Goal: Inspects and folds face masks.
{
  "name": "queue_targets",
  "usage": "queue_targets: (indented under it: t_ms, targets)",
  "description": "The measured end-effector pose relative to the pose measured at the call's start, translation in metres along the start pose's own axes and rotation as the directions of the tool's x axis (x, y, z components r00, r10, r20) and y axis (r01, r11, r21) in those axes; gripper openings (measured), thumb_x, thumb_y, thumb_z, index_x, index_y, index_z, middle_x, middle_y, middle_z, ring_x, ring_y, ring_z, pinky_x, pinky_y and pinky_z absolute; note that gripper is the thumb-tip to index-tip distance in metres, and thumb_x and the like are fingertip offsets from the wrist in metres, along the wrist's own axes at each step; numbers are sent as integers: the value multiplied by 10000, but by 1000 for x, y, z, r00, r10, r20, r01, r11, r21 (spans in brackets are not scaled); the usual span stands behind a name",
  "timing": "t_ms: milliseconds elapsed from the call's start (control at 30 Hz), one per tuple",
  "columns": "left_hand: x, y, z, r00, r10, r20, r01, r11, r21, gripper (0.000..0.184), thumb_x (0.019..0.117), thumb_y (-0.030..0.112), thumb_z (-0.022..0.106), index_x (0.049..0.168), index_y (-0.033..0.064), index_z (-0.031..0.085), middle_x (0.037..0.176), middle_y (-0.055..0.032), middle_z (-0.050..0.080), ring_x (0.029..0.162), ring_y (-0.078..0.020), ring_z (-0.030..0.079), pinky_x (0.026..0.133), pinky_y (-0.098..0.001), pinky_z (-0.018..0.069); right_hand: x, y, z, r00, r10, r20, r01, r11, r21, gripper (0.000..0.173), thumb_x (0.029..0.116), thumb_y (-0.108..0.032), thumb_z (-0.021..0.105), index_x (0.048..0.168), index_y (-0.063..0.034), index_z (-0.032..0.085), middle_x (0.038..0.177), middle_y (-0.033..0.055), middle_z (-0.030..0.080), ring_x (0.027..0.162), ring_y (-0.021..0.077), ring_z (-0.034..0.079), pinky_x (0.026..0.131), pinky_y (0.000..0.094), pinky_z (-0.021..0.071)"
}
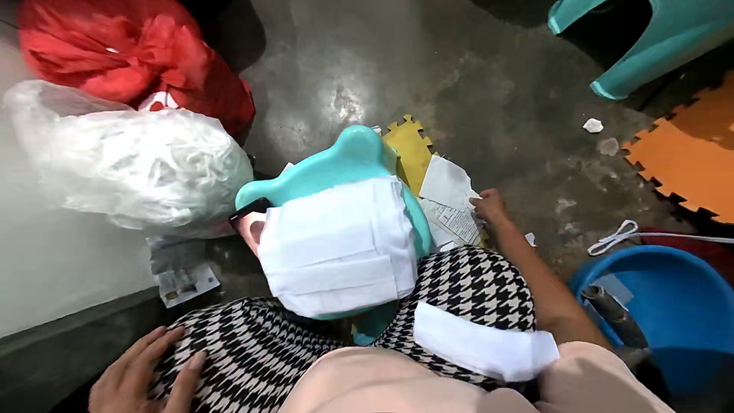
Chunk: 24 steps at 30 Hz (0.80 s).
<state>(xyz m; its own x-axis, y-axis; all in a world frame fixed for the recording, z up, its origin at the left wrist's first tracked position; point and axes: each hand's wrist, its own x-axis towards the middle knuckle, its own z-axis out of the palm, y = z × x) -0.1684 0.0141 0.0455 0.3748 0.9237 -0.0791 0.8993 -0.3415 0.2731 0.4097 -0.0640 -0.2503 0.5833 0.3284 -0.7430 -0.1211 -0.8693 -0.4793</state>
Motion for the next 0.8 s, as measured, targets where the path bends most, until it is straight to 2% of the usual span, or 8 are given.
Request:
queue_targets:
  t_ms: [67,200,267,433,533,667,733,800]
  targets:
    - [5,4,0,1000,-9,19,9,1000,16,567,996,431,549,1295,-46,614,1364,-356,540,1341,-451,477,1156,-515,330,4,-3,10,1000,-10,-29,8,998,-68,630,964,-241,722,1432,72,439,1261,328,605,1131,445,629,968,570,508]
    - [15,8,1,999,-16,41,15,1000,21,558,998,447,562,1294,-22,622,1367,-333,550,1344,-412,488,1152,-485,349,10,-5,32,998,8,-56,-21,969,-248,851,921,-334,766,1482,123,317,1439,363,462,1335,472,499,1102,581,417]
    - [19,10,1,998,-24,61,21,999,35,571,997,457,559,1293,-27,622,1370,-336,549,1343,-421,491,1147,-499,359,13,-7,39,996,54,-68,-74,939,-335,901,897,-340,787,1504,103,289,1461,351,444,1321,469,518,1072,582,450]
    - [25,12,2,997,-20,72,17,999,52,575,997,465,551,1292,-23,624,1370,-332,548,1340,-419,488,1153,-496,341,13,-10,40,993,89,-82,-113,926,-360,886,894,-292,790,1520,57,270,1364,325,552,1234,470,590,1011,616,479]
    - [26,15,3,998,-14,64,11,999,49,585,995,464,557,1292,-36,620,1365,-344,545,1339,-420,486,1155,-492,339,10,-14,38,994,85,-73,-104,940,-324,814,905,-220,770,1506,53,293,1343,326,567,1232,470,593,1008,617,479]
    - [26,15,4,999,-8,44,6,999,41,598,993,474,553,1299,-35,615,1370,-348,537,1353,-429,466,1164,-501,319,13,-2,31,998,-61,-4,61,994,-87,606,929,-153,748,1422,72,476,1310,340,589,1240,484,575,1048,642,438]
    - [26,16,4,999,-20,42,19,999,37,604,988,480,554,1308,-27,620,1388,-343,531,1362,-443,460,1167,-523,314,5,-4,18,994,-108,18,107,993,42,455,988,-179,682,1358,53,553,1269,302,622,1180,427,616,1016,598,476]
    - [27,20,6,999,-33,15,32,998,45,615,984,516,541,1311,4,636,1400,-310,546,1361,-446,470,1159,-546,324,-3,-10,0,984,-181,-4,180,980,83,406,1008,-199,653,1325,44,579,1223,286,640,1095,400,643,952,578,507]
